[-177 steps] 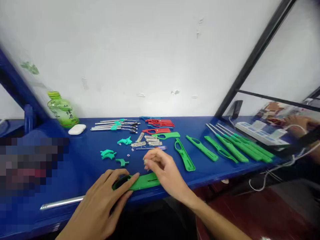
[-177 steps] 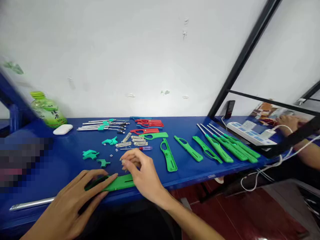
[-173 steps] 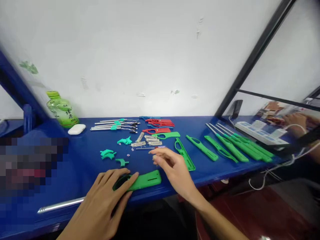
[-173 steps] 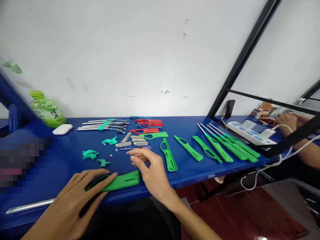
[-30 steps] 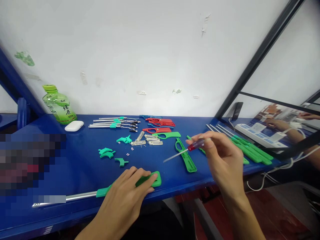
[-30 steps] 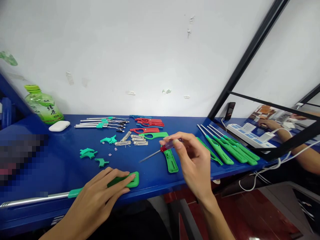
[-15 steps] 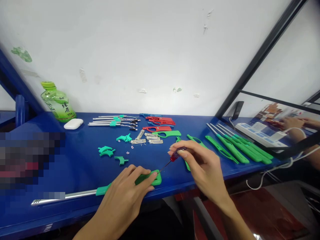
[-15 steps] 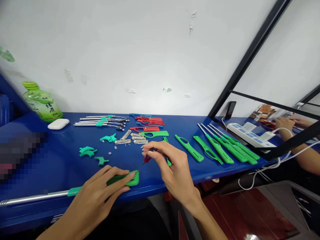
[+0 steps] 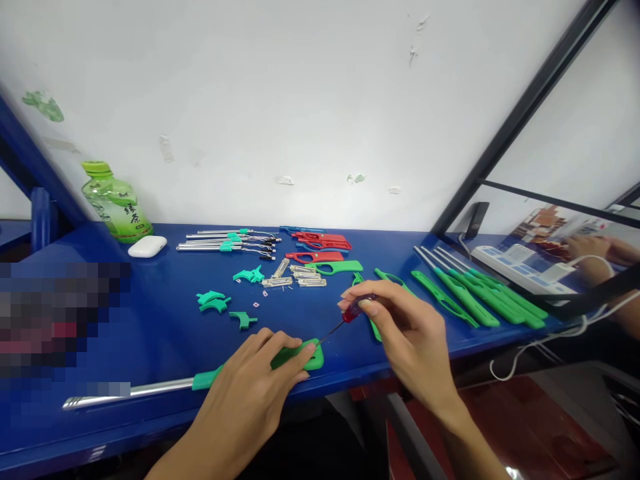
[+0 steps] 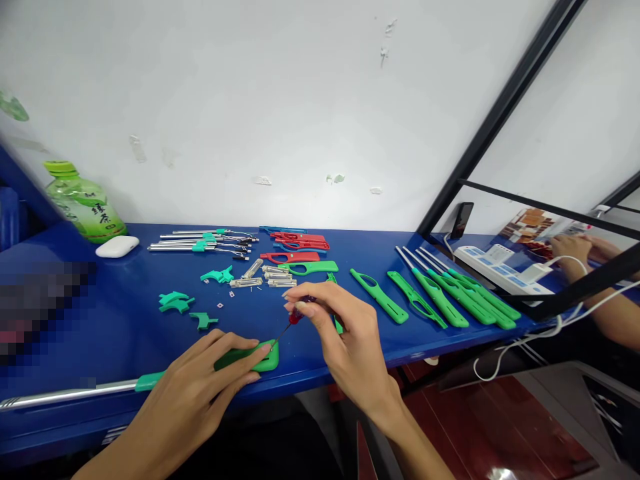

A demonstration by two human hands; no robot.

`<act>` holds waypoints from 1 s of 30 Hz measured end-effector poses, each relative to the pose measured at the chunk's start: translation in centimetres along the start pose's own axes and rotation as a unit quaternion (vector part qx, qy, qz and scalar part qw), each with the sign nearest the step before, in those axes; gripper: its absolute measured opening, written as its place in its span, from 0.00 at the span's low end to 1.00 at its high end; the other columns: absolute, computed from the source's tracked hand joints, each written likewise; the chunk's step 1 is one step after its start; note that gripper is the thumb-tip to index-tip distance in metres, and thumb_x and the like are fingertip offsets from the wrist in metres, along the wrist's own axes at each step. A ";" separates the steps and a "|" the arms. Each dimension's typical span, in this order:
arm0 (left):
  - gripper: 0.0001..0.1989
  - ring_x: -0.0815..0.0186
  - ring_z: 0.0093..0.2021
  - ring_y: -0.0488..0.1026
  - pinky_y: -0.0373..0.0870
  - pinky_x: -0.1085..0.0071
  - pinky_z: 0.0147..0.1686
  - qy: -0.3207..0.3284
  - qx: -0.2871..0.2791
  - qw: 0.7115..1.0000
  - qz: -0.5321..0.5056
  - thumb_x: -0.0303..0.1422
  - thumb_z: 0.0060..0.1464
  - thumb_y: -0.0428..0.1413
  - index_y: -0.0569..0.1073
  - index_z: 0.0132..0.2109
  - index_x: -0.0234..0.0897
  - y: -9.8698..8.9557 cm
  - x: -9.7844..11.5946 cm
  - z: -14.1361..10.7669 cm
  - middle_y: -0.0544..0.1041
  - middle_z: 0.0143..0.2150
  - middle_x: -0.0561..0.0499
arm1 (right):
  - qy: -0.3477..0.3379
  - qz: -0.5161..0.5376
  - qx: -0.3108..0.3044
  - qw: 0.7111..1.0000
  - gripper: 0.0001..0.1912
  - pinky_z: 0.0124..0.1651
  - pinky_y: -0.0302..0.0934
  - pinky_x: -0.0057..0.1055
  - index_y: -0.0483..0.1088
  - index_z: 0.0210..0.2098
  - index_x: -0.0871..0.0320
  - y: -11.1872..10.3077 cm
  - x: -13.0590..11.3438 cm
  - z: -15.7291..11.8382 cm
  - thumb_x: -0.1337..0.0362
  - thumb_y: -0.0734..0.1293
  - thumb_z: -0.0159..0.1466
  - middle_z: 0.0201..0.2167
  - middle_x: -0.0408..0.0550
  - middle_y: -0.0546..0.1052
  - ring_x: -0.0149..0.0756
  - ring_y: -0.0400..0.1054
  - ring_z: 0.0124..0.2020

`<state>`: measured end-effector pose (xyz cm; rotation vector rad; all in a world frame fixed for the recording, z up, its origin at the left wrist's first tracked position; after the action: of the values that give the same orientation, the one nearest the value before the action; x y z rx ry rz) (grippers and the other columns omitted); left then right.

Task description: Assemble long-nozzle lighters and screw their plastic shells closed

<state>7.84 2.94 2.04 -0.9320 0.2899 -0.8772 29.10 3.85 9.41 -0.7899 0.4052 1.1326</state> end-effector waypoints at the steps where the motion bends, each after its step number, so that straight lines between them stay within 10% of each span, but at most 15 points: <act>1: 0.15 0.57 0.42 0.76 0.78 0.59 0.40 0.000 -0.001 1.000 0.001 0.27 0.73 0.50 0.74 0.60 0.43 0.0 0.0 0.0 0.79 0.47 0.48 | 0.000 0.002 -0.005 1.000 0.09 0.46 0.73 0.31 0.79 0.47 0.50 0.1 0.0 0.0 0.67 0.66 0.76 0.40 0.42 0.84 0.35 0.79 0.40; 30: 0.18 0.57 0.43 0.75 0.78 0.60 0.38 -0.007 -0.009 1.000 -0.008 0.24 0.71 0.51 0.72 0.62 0.44 0.1 -0.1 -0.1 0.78 0.48 0.48 | -0.045 -0.010 -0.010 0.999 0.12 0.46 0.73 0.30 0.80 0.49 0.49 0.4 -0.1 -0.1 0.71 0.66 0.75 0.41 0.41 0.85 0.33 0.79 0.40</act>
<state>7.81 2.96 1.89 -0.9585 0.2794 -0.8825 28.70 3.77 9.26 -0.7551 0.3103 1.1517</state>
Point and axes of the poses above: each hand's wrist, its own z-axis towards the middle knuckle, its own y-axis out of the palm, x = y × z, the point moved 3 cm from there along z, towards the middle knuckle
